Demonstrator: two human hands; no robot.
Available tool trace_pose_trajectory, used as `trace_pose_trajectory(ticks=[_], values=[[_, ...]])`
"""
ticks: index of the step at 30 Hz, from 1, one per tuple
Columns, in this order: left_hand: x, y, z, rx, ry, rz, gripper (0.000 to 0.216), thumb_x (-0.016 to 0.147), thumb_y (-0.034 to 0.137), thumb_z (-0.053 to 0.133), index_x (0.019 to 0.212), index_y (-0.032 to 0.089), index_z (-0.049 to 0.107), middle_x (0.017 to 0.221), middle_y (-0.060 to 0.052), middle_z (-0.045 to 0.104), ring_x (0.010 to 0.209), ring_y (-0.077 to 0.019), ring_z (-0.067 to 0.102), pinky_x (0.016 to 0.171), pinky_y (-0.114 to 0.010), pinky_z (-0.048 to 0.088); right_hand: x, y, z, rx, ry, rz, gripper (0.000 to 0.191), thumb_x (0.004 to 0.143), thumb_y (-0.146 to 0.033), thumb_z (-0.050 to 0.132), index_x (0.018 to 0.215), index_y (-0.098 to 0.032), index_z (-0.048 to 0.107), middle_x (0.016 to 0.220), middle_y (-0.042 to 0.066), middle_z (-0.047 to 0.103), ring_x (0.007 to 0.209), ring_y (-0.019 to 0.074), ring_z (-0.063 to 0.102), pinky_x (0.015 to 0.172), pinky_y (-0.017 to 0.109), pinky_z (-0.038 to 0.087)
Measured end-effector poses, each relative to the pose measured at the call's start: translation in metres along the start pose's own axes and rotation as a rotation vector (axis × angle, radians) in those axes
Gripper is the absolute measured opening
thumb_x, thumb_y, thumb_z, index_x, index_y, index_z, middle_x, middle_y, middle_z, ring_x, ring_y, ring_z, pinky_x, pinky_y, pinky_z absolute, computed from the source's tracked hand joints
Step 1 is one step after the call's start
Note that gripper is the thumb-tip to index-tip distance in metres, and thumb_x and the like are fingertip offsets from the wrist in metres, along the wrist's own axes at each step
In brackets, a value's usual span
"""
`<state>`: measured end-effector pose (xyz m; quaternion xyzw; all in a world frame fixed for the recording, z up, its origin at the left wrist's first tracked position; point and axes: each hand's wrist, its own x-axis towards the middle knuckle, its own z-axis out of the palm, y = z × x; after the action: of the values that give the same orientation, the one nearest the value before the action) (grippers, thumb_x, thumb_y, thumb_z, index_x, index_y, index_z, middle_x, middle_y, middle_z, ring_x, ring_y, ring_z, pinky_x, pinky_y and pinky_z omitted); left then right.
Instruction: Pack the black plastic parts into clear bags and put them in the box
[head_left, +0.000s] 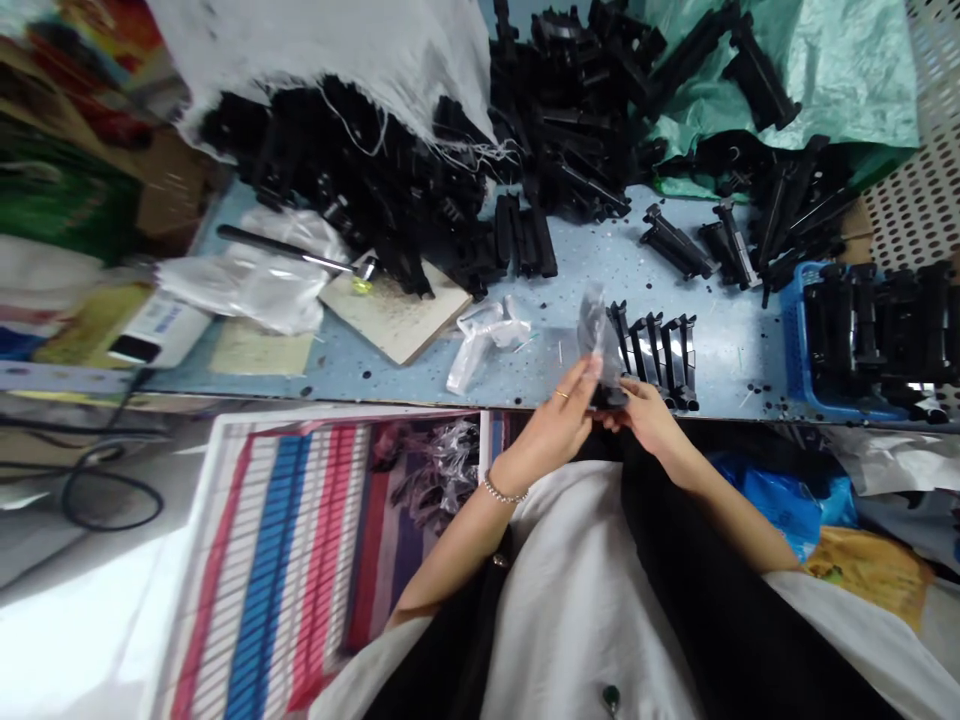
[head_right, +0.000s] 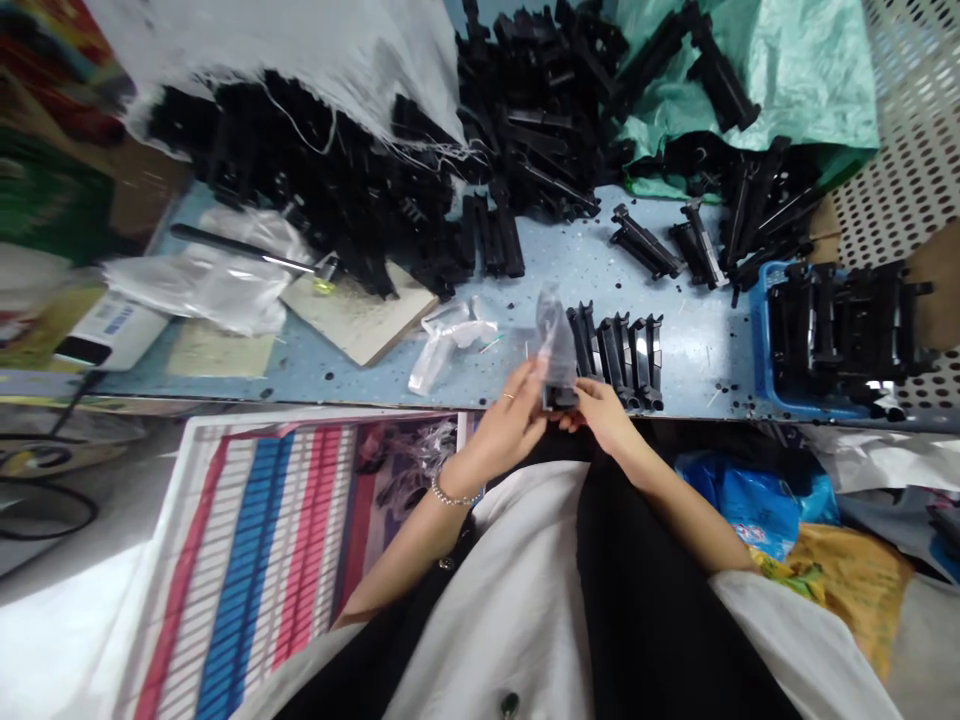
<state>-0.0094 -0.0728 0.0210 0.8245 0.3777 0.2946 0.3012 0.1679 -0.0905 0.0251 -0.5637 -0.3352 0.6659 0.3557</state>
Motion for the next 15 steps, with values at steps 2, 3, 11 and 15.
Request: trace_pose_trajectory(ticks=[2,3,11,15], values=[[-0.003,0.008,-0.009,0.000,-0.058,0.065,0.068,0.094,0.013,0.049,0.157,0.026,0.028,0.155,-0.013,0.044,0.138,-0.0254,0.051,0.110,-0.039,0.049,0.004,-0.008,0.008,-0.332,0.096,-0.170,0.026,0.087,-0.045,0.064,0.080,-0.020,0.065,0.065,0.003,0.066,0.059,0.0186,0.064,0.056,0.029,0.049],[-0.008,0.011,-0.018,-0.010,-0.046,0.065,0.061,0.095,0.017,0.051,0.153,0.028,0.036,0.148,-0.012,0.052,0.135,-0.0243,0.054,0.110,-0.039,0.050,0.003,-0.013,0.011,-0.467,0.063,-0.241,0.023,0.089,-0.042,0.061,0.086,-0.020,0.067,0.070,0.004,0.069,0.066,0.0203,0.067,0.062,0.030,0.051],[-0.129,-0.020,-0.129,0.109,-0.159,-0.539,0.036,0.087,0.040,0.061,0.122,0.033,0.069,0.118,-0.004,0.074,0.106,-0.0265,0.070,0.097,-0.038,0.055,0.023,-0.051,0.037,-0.935,-0.281,-0.520,0.040,0.098,-0.031,0.052,0.137,-0.020,0.057,0.131,0.013,0.064,0.117,0.0247,0.064,0.102,0.041,0.049],[-0.168,-0.081,-0.094,0.255,-0.469,-0.928,0.029,0.076,0.019,0.062,0.103,0.021,0.074,0.111,-0.009,0.077,0.108,-0.0286,0.071,0.096,-0.035,0.052,0.086,-0.046,0.096,-1.215,-0.200,-0.558,0.062,0.094,-0.039,0.061,0.150,-0.019,0.042,0.158,0.020,0.033,0.145,0.0394,0.034,0.113,0.055,0.036]])
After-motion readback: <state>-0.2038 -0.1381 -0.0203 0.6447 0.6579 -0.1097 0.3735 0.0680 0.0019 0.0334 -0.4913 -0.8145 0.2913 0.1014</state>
